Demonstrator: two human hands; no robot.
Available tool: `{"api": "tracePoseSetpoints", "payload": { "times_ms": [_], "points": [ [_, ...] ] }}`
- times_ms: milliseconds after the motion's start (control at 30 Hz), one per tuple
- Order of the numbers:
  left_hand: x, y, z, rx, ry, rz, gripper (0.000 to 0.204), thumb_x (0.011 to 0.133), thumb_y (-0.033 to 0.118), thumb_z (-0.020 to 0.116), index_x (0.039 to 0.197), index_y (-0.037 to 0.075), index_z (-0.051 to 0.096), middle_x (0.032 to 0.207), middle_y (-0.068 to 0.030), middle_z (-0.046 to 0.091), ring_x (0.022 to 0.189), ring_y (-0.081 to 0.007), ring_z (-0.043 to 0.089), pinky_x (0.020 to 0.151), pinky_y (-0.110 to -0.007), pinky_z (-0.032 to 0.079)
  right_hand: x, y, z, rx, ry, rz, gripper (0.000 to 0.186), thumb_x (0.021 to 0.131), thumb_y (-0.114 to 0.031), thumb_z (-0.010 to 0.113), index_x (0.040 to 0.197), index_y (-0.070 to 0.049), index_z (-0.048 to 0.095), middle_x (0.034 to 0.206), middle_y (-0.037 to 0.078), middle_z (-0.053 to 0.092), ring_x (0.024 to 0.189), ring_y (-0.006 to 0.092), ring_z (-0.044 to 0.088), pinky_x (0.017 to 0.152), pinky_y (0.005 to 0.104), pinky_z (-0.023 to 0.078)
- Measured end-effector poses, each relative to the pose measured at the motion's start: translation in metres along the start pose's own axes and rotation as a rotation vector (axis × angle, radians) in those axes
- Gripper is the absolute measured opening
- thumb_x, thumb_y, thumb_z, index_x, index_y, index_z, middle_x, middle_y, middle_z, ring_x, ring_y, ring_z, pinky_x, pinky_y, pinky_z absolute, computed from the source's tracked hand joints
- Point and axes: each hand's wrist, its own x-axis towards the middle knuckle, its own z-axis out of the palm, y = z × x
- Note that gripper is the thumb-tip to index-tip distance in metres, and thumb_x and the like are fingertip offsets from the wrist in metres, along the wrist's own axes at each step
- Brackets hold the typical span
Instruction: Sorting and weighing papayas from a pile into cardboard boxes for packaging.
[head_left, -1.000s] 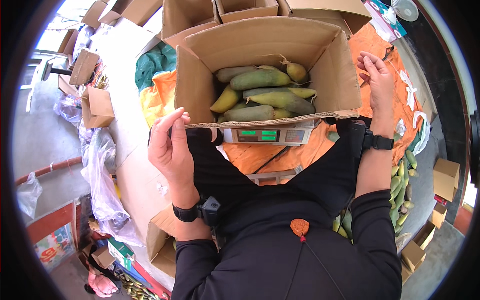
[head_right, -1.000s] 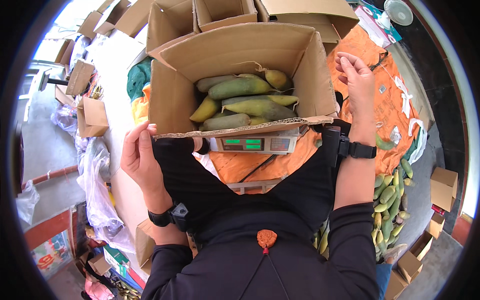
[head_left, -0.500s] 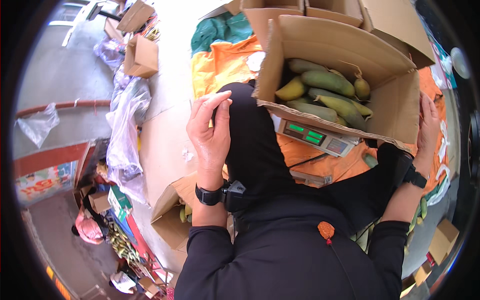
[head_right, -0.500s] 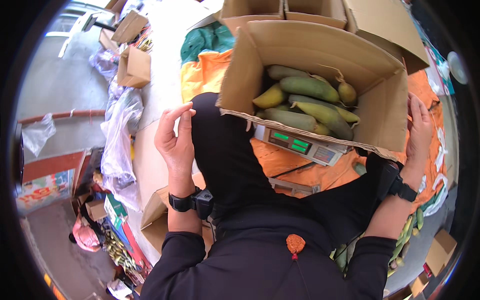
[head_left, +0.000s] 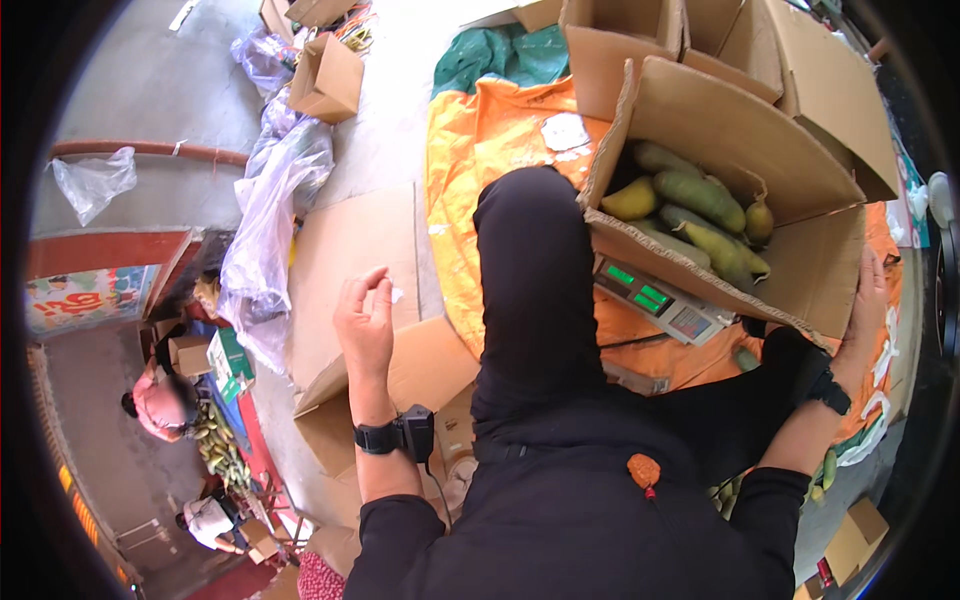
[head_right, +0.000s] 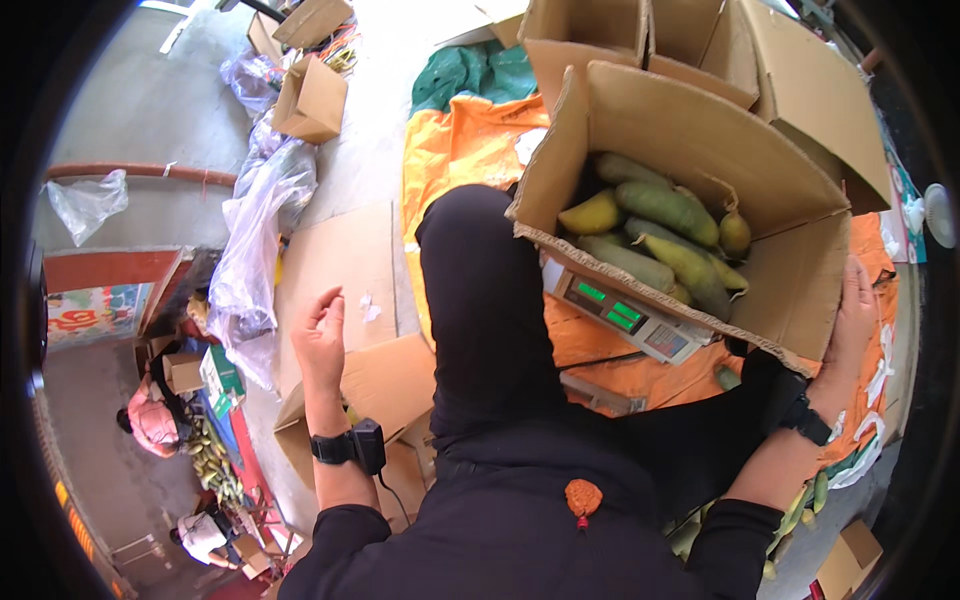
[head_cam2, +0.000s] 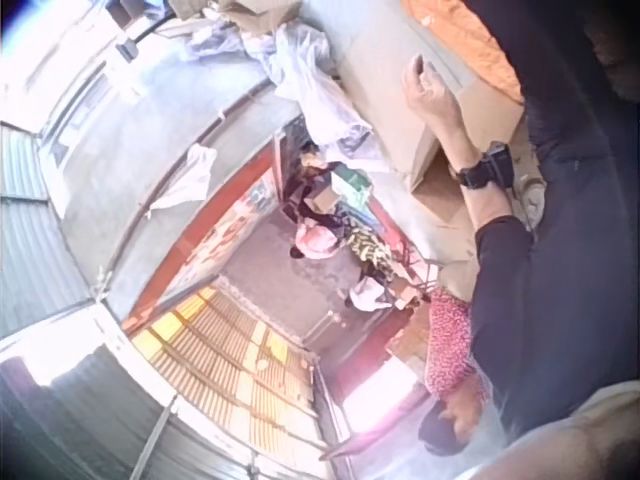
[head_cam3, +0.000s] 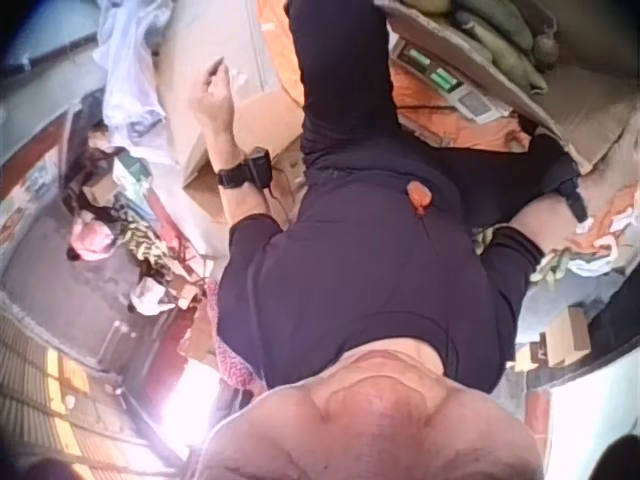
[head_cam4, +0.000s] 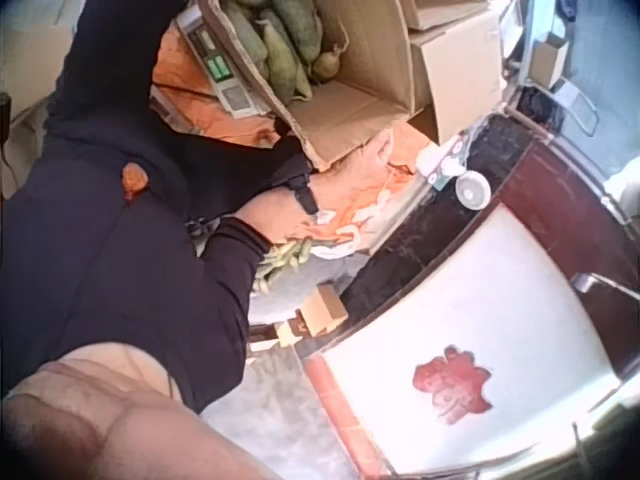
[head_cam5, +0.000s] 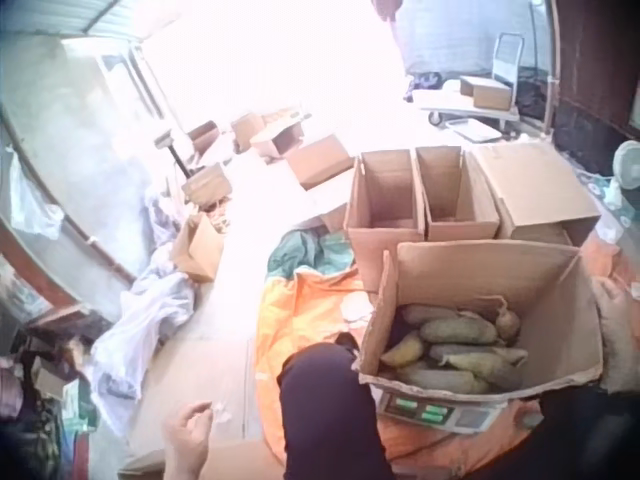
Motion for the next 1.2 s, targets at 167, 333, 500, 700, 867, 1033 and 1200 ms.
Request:
{"api": "tracePoseSetpoints", "payload": {
  "times_ms": [167,333,500,700,867,1033,1200],
  "points": [
    [0.017,0.036,0.030,-0.054,-0.088,0.145,0.015,0.084,0.003,0.062,0.098,0.000,0.066,0.092,-0.0119,0.066,0.088,-0.0239,0.063,0.079,-0.031,0.048,-0.015,-0.003,0.020,-0.013,0.019,-0.042,0.028,0.097,-0.021,0.052,0.114,-0.001,0.060,0.103,0.004,0.064,0.091,0.0093,0.059,0.079,0.0221,0.047],
    [0.057,0.110,0.058,-0.189,-0.205,0.323,0.019,0.083,0.006,0.064,0.102,0.001,0.065,0.094,-0.0131,0.065,0.090,-0.0262,0.063,0.080,-0.033,0.048,-0.027,-0.031,0.034,0.169,-0.011,0.086,0.032,0.094,-0.020,0.058,0.119,0.001,0.055,0.108,0.006,0.062,0.094,0.0098,0.058,0.082,0.0241,0.047],
    [0.082,0.163,0.093,-0.210,-0.353,0.450,0.030,0.084,0.009,0.063,0.113,0.000,0.061,0.094,-0.0119,0.065,0.089,-0.0201,0.062,0.080,-0.029,0.047,-0.031,-0.043,0.036,0.080,-0.102,0.060,0.046,0.090,-0.018,0.061,0.129,0.002,0.047,0.120,0.008,0.056,0.106,0.0144,0.054,0.092,0.0268,0.042],
    [0.101,0.184,0.134,0.067,-0.744,0.417,0.038,0.083,0.027,0.065,0.104,-0.006,0.062,0.085,-0.0208,0.064,0.079,-0.0289,0.063,0.073,-0.038,0.048,-0.038,-0.048,0.034,-0.044,-0.212,0.002,0.061,0.086,-0.021,0.066,0.135,0.004,0.041,0.125,0.011,0.054,0.112,0.0173,0.052,0.096,0.0297,0.040],
    [0.099,0.204,0.135,0.358,-0.748,0.367,0.046,0.082,0.037,0.062,0.093,-0.008,0.064,0.088,-0.0281,0.063,0.087,-0.0416,0.061,0.078,-0.047,0.047,-0.048,-0.052,0.032,-0.053,-0.232,0.032,0.058,0.083,-0.023,0.068,0.129,0.004,0.046,0.114,0.008,0.058,0.101,0.0153,0.055,0.088,0.0275,0.043],
    [0.106,0.200,0.132,0.444,-0.751,0.320,0.053,0.079,0.044,0.060,0.086,-0.008,0.066,0.085,-0.0285,0.064,0.085,-0.0405,0.063,0.078,-0.045,0.049,-0.052,-0.048,0.022,-0.366,-0.127,0.095,0.037,0.082,-0.023,0.065,0.107,0.003,0.057,0.080,0.002,0.052,0.072,0.0114,0.047,0.066,0.0258,0.041],
    [0.111,0.200,0.129,0.420,-0.830,0.243,0.055,0.077,0.047,0.061,0.085,-0.007,0.067,0.084,-0.0267,0.064,0.082,-0.0381,0.064,0.077,-0.043,0.049,-0.055,-0.062,0.026,-0.722,-0.167,0.034,0.028,0.082,-0.022,0.063,0.093,0.004,0.062,0.066,0.005,0.052,0.062,0.0118,0.049,0.058,0.0274,0.041]
  ]
}}
